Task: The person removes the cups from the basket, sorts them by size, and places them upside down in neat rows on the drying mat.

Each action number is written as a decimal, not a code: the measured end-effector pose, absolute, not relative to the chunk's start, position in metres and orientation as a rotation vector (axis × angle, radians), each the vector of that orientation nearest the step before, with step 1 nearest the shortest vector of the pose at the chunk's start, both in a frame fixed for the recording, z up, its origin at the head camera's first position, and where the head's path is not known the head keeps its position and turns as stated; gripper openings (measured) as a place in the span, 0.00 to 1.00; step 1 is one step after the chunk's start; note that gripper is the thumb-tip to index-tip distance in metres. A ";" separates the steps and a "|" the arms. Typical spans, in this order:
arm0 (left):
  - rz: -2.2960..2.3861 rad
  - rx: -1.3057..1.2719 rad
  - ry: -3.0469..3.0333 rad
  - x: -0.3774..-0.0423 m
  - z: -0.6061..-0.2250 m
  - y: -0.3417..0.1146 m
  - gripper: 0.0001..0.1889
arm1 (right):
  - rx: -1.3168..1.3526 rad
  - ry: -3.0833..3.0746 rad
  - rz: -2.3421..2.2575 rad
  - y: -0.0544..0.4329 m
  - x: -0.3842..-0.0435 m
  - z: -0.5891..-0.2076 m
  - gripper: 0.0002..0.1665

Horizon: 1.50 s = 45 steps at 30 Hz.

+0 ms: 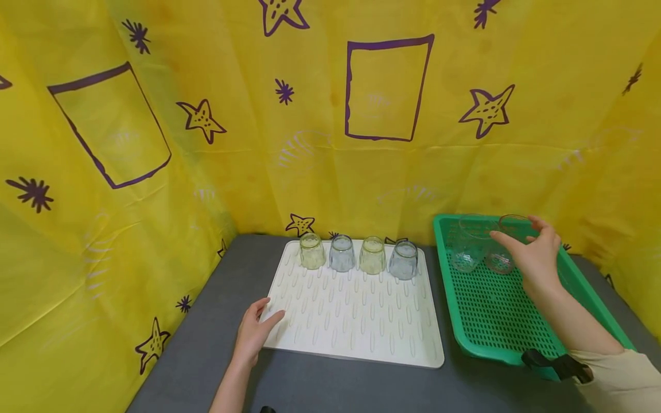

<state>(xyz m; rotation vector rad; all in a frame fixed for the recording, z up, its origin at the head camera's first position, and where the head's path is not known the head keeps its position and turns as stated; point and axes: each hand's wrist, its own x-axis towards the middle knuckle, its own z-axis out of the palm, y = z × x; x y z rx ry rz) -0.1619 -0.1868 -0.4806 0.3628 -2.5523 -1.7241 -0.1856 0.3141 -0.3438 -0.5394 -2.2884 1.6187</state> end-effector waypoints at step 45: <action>-1.663 0.372 -2.500 -0.158 -0.487 -0.186 0.27 | -0.719 -2.447 1.386 0.387 -0.233 -0.388 0.61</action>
